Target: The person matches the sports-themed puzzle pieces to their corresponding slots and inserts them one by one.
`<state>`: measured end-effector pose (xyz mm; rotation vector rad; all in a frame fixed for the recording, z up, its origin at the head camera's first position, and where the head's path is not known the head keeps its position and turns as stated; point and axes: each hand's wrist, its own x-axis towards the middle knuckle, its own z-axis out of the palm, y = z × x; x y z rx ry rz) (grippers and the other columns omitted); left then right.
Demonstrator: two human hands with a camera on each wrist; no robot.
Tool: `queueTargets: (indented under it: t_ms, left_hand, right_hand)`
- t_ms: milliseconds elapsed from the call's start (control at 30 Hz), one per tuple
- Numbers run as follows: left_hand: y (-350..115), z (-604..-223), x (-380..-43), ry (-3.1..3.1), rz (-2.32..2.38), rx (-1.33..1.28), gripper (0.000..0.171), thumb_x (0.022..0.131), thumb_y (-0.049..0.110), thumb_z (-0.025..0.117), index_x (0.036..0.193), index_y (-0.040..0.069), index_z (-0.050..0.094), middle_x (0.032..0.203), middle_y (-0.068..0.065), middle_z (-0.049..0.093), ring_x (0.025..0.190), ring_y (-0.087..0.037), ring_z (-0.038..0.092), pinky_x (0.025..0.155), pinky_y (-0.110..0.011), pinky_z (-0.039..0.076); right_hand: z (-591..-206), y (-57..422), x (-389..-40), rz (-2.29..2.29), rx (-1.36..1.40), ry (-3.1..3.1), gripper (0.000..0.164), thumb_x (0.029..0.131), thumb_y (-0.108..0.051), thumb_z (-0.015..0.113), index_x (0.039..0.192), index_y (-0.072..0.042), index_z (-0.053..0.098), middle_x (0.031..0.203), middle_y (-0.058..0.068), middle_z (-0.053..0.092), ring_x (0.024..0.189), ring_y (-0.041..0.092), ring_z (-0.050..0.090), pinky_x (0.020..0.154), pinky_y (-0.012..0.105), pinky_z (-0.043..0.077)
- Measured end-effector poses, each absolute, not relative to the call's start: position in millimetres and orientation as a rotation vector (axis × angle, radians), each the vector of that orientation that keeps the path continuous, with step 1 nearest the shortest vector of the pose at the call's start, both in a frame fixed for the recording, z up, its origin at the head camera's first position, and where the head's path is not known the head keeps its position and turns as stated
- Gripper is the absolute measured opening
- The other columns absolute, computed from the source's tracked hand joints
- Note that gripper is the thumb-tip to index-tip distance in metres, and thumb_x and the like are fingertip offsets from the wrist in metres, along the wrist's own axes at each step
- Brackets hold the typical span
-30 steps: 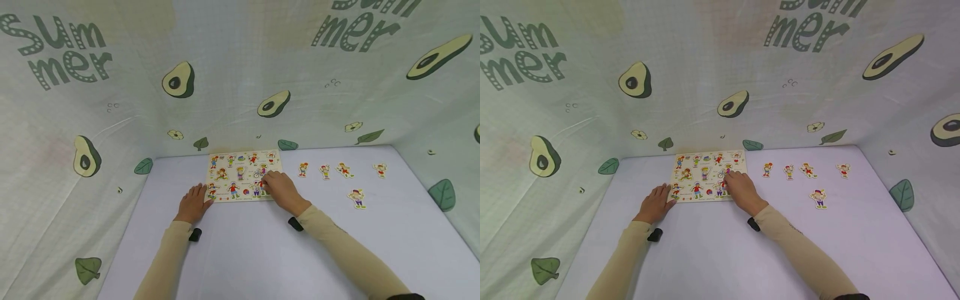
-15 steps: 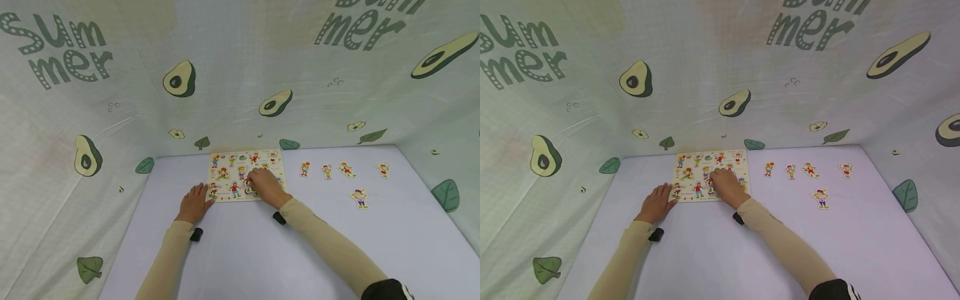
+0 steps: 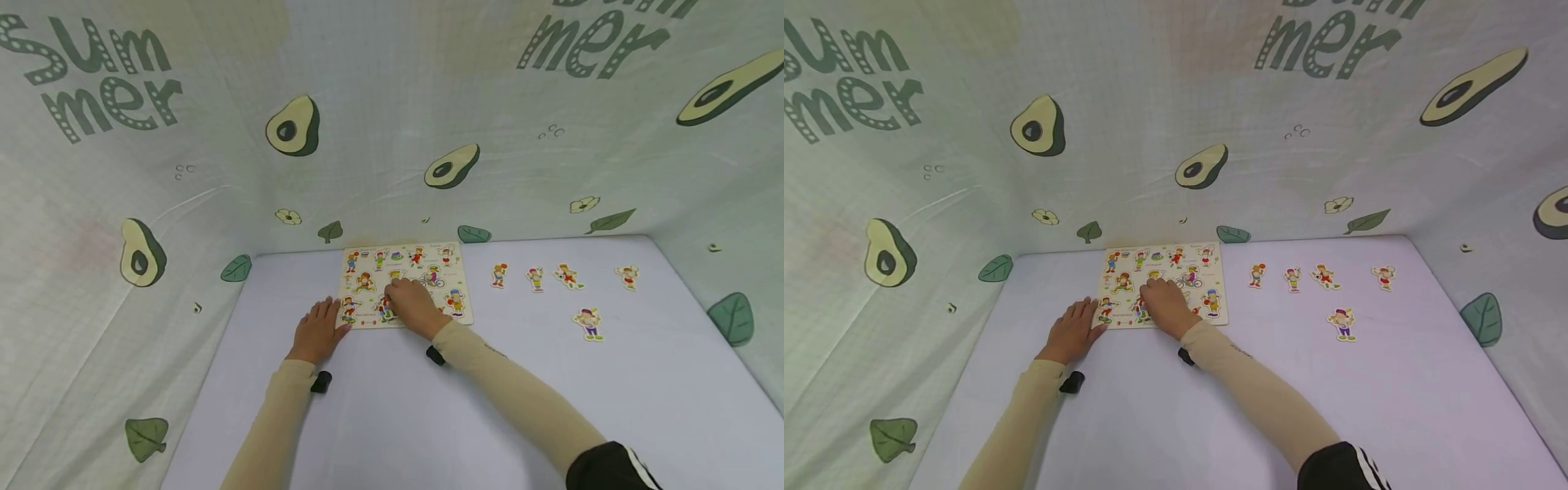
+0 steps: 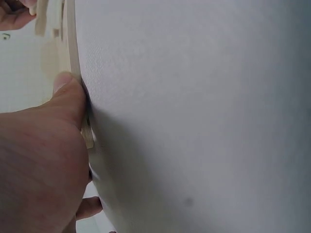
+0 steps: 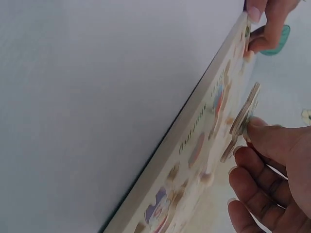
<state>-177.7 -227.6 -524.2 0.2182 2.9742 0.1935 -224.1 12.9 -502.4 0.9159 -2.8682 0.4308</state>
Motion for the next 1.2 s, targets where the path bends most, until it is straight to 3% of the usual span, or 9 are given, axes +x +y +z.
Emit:
queueTargets:
  t_ms: [300,600,1200]
  left_hand:
    - [-226,-523,-178,2.974,0.177,0.215,0.072,0.109,0.041,0.060,0.162,-0.001,0.036,0.167,-0.026,0.036,0.154,-0.046,0.033,0.121,-0.065,0.035]
    - [-227,-525,-180,2.963,0.163,0.210,0.072,0.109,0.042,0.059,0.163,0.000,0.035,0.168,-0.025,0.034,0.155,-0.046,0.032,0.121,-0.065,0.034]
    - [-227,-525,-179,2.981,0.170,0.218,0.072,0.108,0.041,0.061,0.161,-0.001,0.037,0.166,-0.026,0.036,0.153,-0.046,0.034,0.120,-0.065,0.035]
  right_hand:
    - [-509,3,-227,0.338,0.923,-2.907,0.014,0.099,-0.019,0.077,0.107,-0.008,0.074,0.105,0.006,0.073,0.100,0.025,0.069,0.084,0.040,0.056]
    - [-511,-1,-229,0.298,0.934,-2.894,0.014,0.099,-0.015,0.077,0.110,-0.006,0.075,0.109,0.009,0.073,0.102,0.027,0.070,0.085,0.040,0.057]
    - [-509,-6,-224,0.284,0.927,-2.892,0.007,0.096,-0.014,0.080,0.101,-0.010,0.076,0.102,0.005,0.075,0.099,0.025,0.070,0.085,0.039,0.059]
